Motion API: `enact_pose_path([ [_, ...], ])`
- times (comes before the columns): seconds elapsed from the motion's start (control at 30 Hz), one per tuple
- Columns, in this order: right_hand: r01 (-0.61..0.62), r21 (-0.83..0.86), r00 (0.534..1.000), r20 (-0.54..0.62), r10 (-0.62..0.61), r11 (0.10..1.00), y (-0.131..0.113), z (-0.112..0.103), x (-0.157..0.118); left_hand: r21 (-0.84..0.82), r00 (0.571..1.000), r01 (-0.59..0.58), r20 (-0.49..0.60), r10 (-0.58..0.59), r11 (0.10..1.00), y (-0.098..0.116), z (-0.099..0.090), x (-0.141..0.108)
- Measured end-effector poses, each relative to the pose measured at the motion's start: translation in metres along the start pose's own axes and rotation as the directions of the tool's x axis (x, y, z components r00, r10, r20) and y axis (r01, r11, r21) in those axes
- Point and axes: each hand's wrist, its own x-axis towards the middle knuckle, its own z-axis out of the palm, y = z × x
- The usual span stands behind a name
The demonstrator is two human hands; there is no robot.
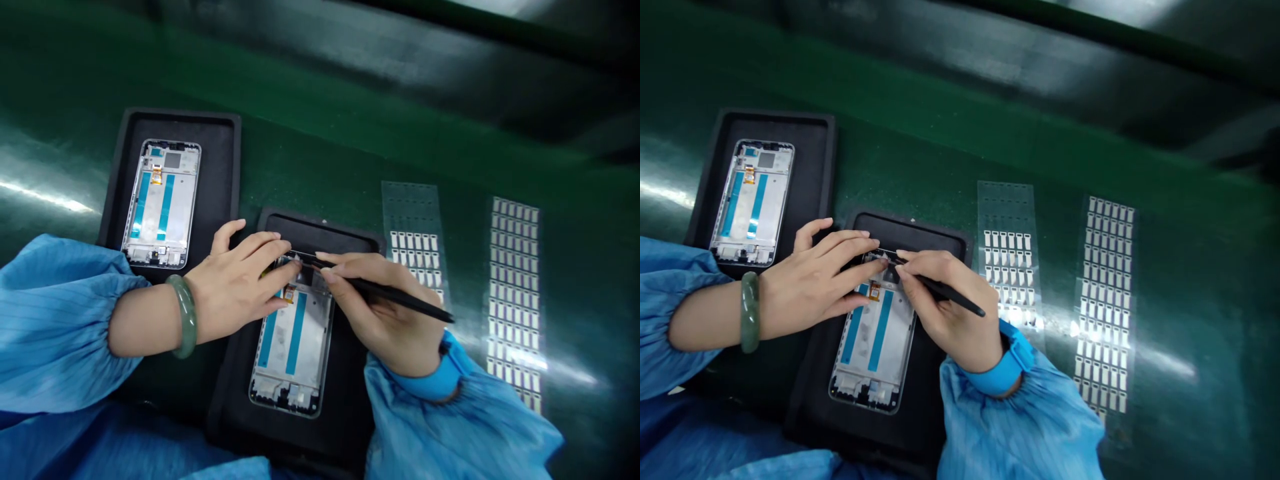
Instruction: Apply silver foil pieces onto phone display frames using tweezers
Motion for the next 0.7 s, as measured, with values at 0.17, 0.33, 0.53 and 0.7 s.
enact_pose_path([
  [0.17, 0.016, 0.006, 1.000, 0.021, -0.016, 1.000, -0.0001, -0.0016, 0.0003, -0.002, 1.000, -0.004, -0.008, 0.004, 1.000, -0.0003, 0.0002, 0.0002],
  [0.33, 0.028, -0.003, 0.999, 0.036, -0.028, 1.000, 0.0013, -0.0020, 0.0008, -0.001, 1.000, -0.006, -0.013, 0.006, 1.000, -0.0002, 0.0001, 0.0003],
  [0.53, 0.038, -0.016, 0.998, 0.042, -0.037, 0.999, 0.0025, -0.0017, 0.0017, 0.004, 1.000, -0.005, -0.011, 0.005, 1.000, 0.0000, 0.0008, 0.0013],
  [0.7, 0.079, -0.021, 0.996, 0.041, -0.078, 0.997, 0.0022, -0.0006, 0.0033, 0.004, 1.000, 0.001, -0.010, -0.001, 1.000, -0.0003, 0.0003, 0.0016],
])
